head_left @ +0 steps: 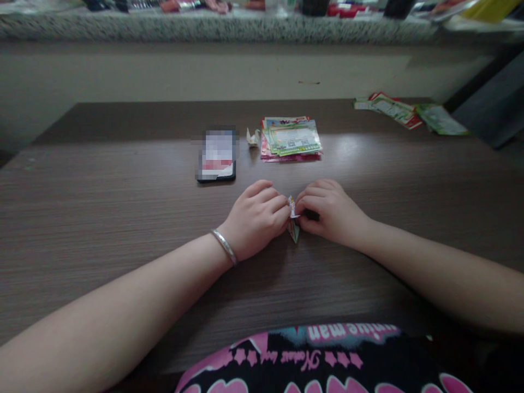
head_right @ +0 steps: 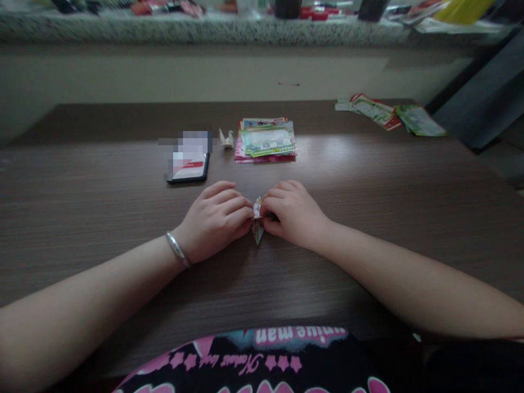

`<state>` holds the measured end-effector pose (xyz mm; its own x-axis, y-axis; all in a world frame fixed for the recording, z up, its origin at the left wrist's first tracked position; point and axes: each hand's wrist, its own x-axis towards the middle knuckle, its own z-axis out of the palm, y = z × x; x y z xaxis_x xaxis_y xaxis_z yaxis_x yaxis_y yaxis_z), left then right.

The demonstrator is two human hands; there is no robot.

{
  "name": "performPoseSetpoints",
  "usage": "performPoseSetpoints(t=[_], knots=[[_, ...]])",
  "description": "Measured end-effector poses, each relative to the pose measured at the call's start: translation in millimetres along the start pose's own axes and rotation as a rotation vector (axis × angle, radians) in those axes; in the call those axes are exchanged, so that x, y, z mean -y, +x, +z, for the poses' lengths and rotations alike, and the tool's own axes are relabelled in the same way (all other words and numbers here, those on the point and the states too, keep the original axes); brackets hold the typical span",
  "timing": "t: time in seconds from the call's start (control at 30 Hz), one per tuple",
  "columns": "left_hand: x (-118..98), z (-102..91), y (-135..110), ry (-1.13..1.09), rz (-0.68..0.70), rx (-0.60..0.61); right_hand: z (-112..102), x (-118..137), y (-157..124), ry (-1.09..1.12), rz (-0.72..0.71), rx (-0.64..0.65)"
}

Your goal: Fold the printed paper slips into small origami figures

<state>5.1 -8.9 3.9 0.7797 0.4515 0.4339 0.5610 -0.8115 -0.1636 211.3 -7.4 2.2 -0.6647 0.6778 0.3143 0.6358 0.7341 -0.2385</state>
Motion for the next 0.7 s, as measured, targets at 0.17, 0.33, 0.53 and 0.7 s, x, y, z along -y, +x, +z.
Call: performPoseSetpoints(t=[0.17,0.33,0.53,0.7], knots=[[1.1,0.8,0.8,-0.042,-0.008,0.028,0.4,1.4,0.0,0.022,0.013,0.009],[2.1,4.8,1.7,-0.194,-0.104,0.049,1.2,0.3,-0.1,0.067,0.062,0.019],[4.1,7.9,1.0,-0.461,-0.236,0.114,1.6,-4.8,1.7,0.141,0.089,0.041],[4.0,6.6,0.7,-0.452,-0.243,0.136,-0.9,-3.8,2.6,0.11,0.113,0.044]])
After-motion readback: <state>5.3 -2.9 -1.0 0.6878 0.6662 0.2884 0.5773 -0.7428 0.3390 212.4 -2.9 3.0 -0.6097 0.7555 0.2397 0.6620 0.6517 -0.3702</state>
